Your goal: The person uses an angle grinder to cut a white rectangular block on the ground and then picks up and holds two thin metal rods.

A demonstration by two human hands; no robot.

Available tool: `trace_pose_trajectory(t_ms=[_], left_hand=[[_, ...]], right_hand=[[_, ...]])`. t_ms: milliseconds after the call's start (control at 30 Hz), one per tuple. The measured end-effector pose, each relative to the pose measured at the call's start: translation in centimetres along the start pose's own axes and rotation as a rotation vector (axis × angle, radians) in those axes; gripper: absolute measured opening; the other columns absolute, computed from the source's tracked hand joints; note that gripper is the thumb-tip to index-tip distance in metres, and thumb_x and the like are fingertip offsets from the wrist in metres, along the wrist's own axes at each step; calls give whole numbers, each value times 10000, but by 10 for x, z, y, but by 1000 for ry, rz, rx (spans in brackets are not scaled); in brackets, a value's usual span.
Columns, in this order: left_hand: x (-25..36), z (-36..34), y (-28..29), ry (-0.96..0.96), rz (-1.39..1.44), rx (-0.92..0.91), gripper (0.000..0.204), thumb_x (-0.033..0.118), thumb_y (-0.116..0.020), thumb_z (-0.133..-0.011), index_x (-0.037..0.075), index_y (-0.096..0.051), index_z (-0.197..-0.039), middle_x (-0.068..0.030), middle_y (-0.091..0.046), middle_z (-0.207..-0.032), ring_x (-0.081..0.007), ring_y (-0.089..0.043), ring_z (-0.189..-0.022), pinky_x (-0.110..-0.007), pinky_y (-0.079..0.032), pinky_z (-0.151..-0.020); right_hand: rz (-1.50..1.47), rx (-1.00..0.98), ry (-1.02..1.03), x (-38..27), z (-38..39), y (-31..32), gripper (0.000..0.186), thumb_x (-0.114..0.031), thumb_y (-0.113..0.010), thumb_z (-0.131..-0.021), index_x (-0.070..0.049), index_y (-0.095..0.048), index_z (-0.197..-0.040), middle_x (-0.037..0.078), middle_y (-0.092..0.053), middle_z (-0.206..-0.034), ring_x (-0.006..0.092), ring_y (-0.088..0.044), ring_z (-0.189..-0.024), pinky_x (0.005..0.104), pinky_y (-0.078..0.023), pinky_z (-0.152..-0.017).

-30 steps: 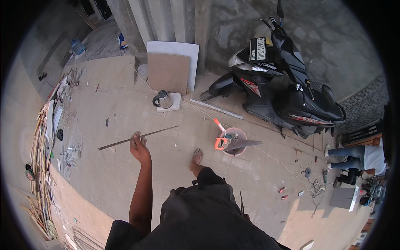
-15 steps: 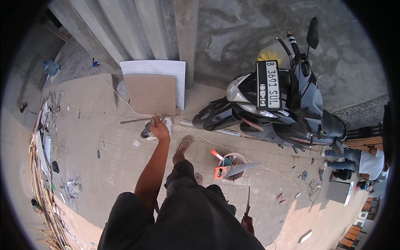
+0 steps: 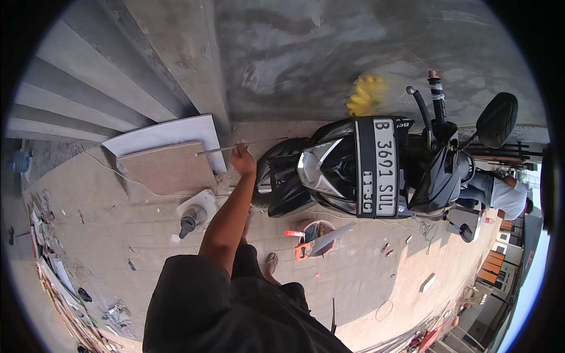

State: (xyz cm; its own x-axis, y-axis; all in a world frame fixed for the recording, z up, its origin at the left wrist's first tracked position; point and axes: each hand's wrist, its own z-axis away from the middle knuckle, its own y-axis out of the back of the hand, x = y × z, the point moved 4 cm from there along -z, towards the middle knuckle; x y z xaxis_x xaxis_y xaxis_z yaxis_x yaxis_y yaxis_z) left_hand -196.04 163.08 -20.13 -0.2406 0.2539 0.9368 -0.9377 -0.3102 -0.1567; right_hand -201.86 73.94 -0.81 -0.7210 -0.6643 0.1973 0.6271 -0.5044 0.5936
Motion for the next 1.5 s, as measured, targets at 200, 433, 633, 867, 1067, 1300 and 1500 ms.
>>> trace_pose_trajectory(t_ms=[200, 433, 633, 867, 1067, 1300, 1500], left_hand=[[-35, -42, -74, 302, -577, -36, 731, 492, -695, -953, -133, -598, -1317, -288, -689, -1232, -410, -684, -1135, -445, -542, -985], [-28, 7, 9, 35, -833, -298, 613, 350, -660, -967, -76, -577, -1399, -312, -660, -1304, -415, -673, -1194, -439, -529, -1033], [8, 123, 121, -238, -902, -700, 351, 181, -587, -1016, -73, -668, -1244, -273, -699, -1242, -401, -673, -1177, -443, -514, -1017], [103, 380, 124, -605, -739, -1764, 279, 48, -623, -964, -45, -676, -1222, -212, -707, -1204, -386, -667, -1174, -439, -489, -1050], [165, 648, 167, -1099, -216, -2268, 308, 45, -720, -878, 47, -711, -1185, -119, -670, -1329, -332, -582, -1321, -491, -452, -1119], [168, 888, 281, -1474, 321, -2770, 348, 159, -781, -878, 118, -720, -1217, -40, -694, -1283, -277, -575, -1350, -533, -387, -1190], [123, 1009, 385, -1512, 581, -3030, 255, 153, -784, -876, 131, -733, -1125, 4, -734, -1202, -232, -609, -1316, -559, -343, -1220]], right_hand=[[-58, 2, -55, -28, 77, -28, 450, -466, -594, -1045, -98, -589, -787, -2, -469, -542, 160, -450, -408, 354, -326, -395], [-254, -30, -66, -13, 116, -74, 446, -469, -585, -1048, -120, -551, -773, -12, -421, -508, 154, -408, -375, 333, -289, -371], [-151, 358, 389, 37, 71, -73, 545, -505, -576, -1045, -15, -641, -816, 59, -548, -584, 186, -523, -497, 382, -401, -483], [-364, 477, 569, 45, 164, -16, 429, -353, -583, -1060, 25, -584, -856, 273, -603, -686, 483, -590, -645, 531, -433, -595], [-509, 476, 588, 179, 185, -5, 385, -344, -617, -1037, 8, -602, -883, 251, -610, -685, 469, -593, -666, 527, -431, -618], [-653, 350, 558, 347, 185, 2, 338, -343, -655, -1004, -12, -655, -936, 202, -598, -654, 385, -574, -620, 483, -426, -617], [-821, 325, 420, 472, 158, -15, 316, -325, -624, -1027, -20, -693, -976, 136, -583, -639, 251, -547, -585, 422, -423, -603]])
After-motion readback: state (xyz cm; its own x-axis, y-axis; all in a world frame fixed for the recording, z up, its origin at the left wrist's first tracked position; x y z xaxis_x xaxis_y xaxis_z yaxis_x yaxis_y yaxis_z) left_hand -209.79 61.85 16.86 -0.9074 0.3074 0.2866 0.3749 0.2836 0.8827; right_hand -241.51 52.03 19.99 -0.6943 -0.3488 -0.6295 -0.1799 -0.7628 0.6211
